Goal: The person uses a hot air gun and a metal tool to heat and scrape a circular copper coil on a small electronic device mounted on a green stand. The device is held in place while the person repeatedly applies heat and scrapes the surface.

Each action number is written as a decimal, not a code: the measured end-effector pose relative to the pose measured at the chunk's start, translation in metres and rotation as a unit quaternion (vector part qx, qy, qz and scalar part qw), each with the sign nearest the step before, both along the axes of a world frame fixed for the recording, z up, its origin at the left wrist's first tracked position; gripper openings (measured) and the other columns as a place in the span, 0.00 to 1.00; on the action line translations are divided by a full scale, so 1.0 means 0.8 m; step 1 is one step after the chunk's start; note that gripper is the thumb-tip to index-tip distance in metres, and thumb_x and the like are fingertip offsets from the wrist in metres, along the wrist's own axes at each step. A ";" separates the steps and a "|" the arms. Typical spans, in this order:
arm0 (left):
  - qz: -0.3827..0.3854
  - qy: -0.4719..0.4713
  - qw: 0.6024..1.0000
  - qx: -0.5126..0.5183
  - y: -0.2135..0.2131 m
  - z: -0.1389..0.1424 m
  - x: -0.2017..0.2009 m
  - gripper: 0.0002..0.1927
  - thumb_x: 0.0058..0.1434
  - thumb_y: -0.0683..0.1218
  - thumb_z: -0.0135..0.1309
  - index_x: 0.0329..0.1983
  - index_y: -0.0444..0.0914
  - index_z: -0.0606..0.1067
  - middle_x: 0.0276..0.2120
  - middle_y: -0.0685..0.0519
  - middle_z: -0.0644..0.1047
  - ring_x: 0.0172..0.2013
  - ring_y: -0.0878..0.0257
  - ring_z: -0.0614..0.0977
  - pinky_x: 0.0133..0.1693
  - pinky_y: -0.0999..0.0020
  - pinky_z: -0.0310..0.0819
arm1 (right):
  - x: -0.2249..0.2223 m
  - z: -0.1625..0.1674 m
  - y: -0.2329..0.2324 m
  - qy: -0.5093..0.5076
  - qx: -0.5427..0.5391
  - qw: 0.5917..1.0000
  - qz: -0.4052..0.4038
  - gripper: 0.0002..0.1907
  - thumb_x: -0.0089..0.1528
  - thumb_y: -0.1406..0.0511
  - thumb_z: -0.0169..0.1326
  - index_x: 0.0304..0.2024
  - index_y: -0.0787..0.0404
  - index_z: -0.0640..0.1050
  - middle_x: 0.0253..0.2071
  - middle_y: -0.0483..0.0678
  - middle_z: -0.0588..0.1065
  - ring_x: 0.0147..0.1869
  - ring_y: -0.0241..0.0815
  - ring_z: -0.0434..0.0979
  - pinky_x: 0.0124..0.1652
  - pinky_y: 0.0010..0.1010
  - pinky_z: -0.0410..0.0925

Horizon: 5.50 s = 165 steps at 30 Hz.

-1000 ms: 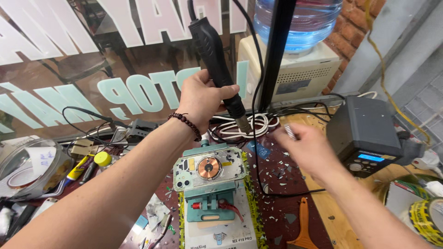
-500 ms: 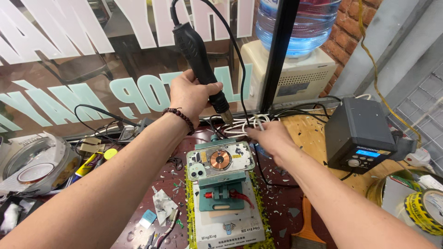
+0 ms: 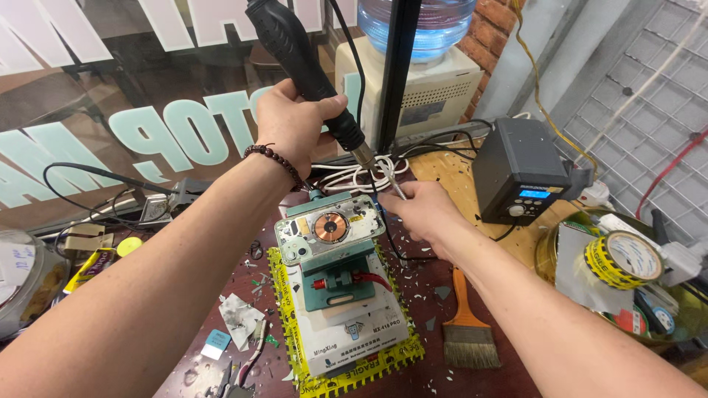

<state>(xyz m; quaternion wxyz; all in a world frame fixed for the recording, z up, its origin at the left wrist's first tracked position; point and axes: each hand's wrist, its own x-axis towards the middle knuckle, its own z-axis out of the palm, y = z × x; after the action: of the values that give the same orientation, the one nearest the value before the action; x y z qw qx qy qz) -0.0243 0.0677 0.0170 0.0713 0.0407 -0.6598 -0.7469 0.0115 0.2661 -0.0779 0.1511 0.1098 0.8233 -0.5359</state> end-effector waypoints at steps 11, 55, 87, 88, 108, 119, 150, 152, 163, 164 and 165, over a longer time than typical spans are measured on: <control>-0.041 -0.002 0.999 -0.004 -0.038 -0.012 0.017 0.13 0.54 0.39 0.65 0.42 0.35 0.77 0.36 0.54 0.82 0.36 0.64 0.86 0.36 0.65 0.87 | 0.035 -0.019 0.024 -0.010 0.075 0.989 -0.126 0.10 0.60 0.66 0.58 0.44 0.59 0.81 0.24 0.43 0.74 0.21 0.35 0.63 0.22 0.31 0.59; -0.005 -0.252 0.963 -0.100 -0.129 -0.052 0.215 0.13 0.51 0.37 0.65 0.40 0.36 0.80 0.32 0.54 0.81 0.31 0.65 0.81 0.33 0.68 0.78 | 0.077 0.023 0.012 0.023 0.104 0.977 0.186 0.25 0.62 0.64 0.56 0.62 0.50 0.76 0.28 0.48 0.82 0.24 0.43 0.78 0.27 0.39 0.71; -0.013 -0.227 0.968 -0.106 -0.184 -0.069 0.194 0.12 0.51 0.36 0.63 0.38 0.39 0.81 0.33 0.56 0.82 0.33 0.66 0.83 0.35 0.69 0.79 | 0.061 0.045 -0.028 0.224 0.316 0.914 0.120 0.12 0.64 0.59 0.52 0.42 0.58 0.82 0.29 0.56 0.79 0.35 0.54 0.80 0.40 0.45 0.71; -0.014 -0.219 0.971 -0.097 -0.185 -0.065 0.189 0.11 0.52 0.36 0.63 0.39 0.38 0.80 0.34 0.55 0.82 0.33 0.65 0.83 0.36 0.67 0.80 | 0.065 0.049 -0.032 0.185 0.285 0.929 0.145 0.13 0.66 0.59 0.49 0.43 0.58 0.81 0.27 0.55 0.79 0.33 0.50 0.81 0.40 0.42 0.72; -0.011 -0.129 0.983 -0.130 -0.187 -0.005 0.139 0.12 0.55 0.36 0.62 0.44 0.35 0.80 0.35 0.53 0.81 0.35 0.61 0.83 0.40 0.62 0.83 | 0.097 0.035 -0.075 0.179 0.187 0.937 0.235 0.16 0.56 0.63 0.60 0.47 0.53 0.85 0.28 0.47 0.83 0.29 0.35 0.82 0.35 0.28 0.73; -0.001 -0.179 0.980 -0.092 -0.197 -0.022 0.154 0.12 0.54 0.35 0.62 0.43 0.35 0.79 0.34 0.53 0.81 0.34 0.64 0.83 0.35 0.65 0.83 | 0.096 0.041 -0.065 0.160 0.157 0.944 0.241 0.15 0.59 0.62 0.60 0.48 0.53 0.84 0.25 0.47 0.82 0.27 0.33 0.78 0.33 0.30 0.73; 0.015 -0.021 1.000 0.016 -0.120 -0.016 0.181 0.14 0.58 0.34 0.59 0.47 0.36 0.74 0.40 0.54 0.81 0.40 0.63 0.85 0.39 0.66 0.83 | 0.026 0.082 -0.038 0.251 0.294 0.767 0.512 0.17 0.56 0.63 0.60 0.49 0.47 0.85 0.38 0.50 0.84 0.41 0.48 0.86 0.43 0.36 0.75; 0.028 -0.011 0.999 0.016 -0.107 -0.017 0.182 0.13 0.58 0.34 0.59 0.46 0.35 0.74 0.39 0.53 0.81 0.38 0.63 0.84 0.38 0.66 0.82 | 0.012 0.086 -0.042 0.262 0.282 0.743 0.548 0.18 0.56 0.63 0.60 0.50 0.46 0.85 0.38 0.50 0.84 0.41 0.49 0.85 0.43 0.37 0.75; 0.137 -0.051 0.989 -0.035 -0.075 -0.010 0.197 0.12 0.59 0.33 0.61 0.44 0.35 0.76 0.35 0.53 0.80 0.33 0.62 0.82 0.28 0.65 0.73 | 0.019 0.082 -0.022 0.305 0.180 0.764 0.539 0.16 0.58 0.63 0.57 0.49 0.51 0.84 0.38 0.50 0.83 0.42 0.47 0.85 0.43 0.38 0.75; 0.136 -0.062 0.988 -0.029 -0.075 -0.009 0.198 0.11 0.60 0.33 0.60 0.45 0.35 0.76 0.36 0.52 0.80 0.33 0.60 0.82 0.26 0.63 0.71 | 0.021 0.084 -0.024 0.233 0.227 0.788 0.522 0.16 0.61 0.63 0.56 0.52 0.49 0.83 0.38 0.51 0.83 0.41 0.48 0.85 0.44 0.37 0.75; 0.132 -0.068 0.989 -0.021 -0.075 -0.009 0.196 0.11 0.61 0.33 0.60 0.45 0.34 0.75 0.36 0.50 0.81 0.33 0.58 0.82 0.24 0.61 0.68 | 0.022 0.088 -0.025 0.161 0.277 0.806 0.497 0.17 0.63 0.62 0.56 0.55 0.47 0.82 0.38 0.51 0.83 0.41 0.49 0.86 0.46 0.37 0.76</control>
<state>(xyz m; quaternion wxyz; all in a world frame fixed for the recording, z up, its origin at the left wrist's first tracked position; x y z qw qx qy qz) 0.1325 0.0077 0.0099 0.1246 0.1767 -0.6675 -0.7125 0.0289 0.2462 -0.0077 0.2256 -0.3652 0.8912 -0.1467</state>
